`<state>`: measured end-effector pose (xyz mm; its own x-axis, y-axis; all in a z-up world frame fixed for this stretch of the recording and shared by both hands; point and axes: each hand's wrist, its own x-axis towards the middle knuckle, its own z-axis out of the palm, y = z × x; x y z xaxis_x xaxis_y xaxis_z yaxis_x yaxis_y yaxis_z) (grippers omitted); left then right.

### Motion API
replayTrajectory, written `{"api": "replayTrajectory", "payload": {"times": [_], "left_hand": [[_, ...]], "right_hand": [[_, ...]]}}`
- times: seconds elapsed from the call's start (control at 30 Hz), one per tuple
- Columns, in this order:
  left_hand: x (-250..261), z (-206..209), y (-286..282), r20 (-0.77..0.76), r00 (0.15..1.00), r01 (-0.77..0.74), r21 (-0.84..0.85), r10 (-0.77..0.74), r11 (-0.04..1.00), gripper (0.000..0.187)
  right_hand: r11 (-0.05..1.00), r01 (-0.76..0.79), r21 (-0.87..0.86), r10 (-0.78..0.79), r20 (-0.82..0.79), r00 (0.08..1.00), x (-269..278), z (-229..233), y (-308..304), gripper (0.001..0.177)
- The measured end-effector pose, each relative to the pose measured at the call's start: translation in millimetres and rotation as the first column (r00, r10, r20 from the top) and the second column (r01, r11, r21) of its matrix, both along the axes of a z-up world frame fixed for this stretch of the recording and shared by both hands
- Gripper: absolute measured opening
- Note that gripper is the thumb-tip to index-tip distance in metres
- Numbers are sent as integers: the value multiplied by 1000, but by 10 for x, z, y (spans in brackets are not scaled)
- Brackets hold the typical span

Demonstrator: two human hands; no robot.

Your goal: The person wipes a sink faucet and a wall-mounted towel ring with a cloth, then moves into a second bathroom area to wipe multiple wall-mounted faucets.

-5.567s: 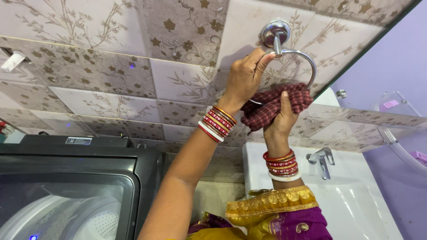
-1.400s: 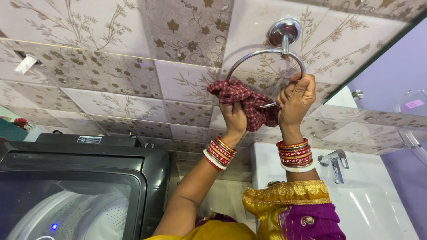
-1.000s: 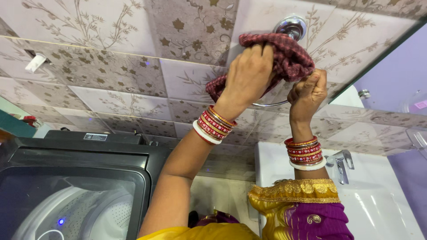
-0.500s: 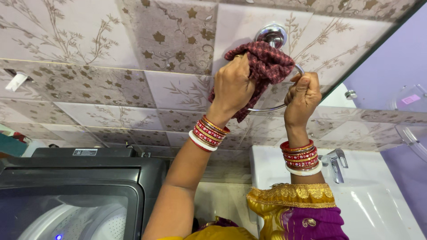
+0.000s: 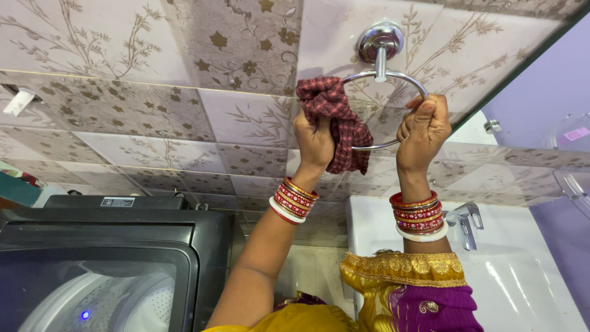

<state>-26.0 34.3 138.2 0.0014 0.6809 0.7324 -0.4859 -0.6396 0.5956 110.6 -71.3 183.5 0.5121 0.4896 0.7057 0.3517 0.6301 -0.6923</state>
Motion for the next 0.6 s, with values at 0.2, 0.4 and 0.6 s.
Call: {"api": "replayTrajectory", "payload": {"times": [0.2,0.4,0.6], "left_hand": [[475,-873,-2,352,932,174,-226,-86,959,23],[1043,-1201,-390,420,902,133,-498,104,857,22],[742,-1018,-389,323,945,71,-357,52,931,24]], "right_hand": [[998,-58,6,58,-55,997,-37,-85,66,41],[990,-124,68,132,-142,981,-105,-200,149,42],[978,-200,61,207,-154,966,-207,-254,173,43]]}}
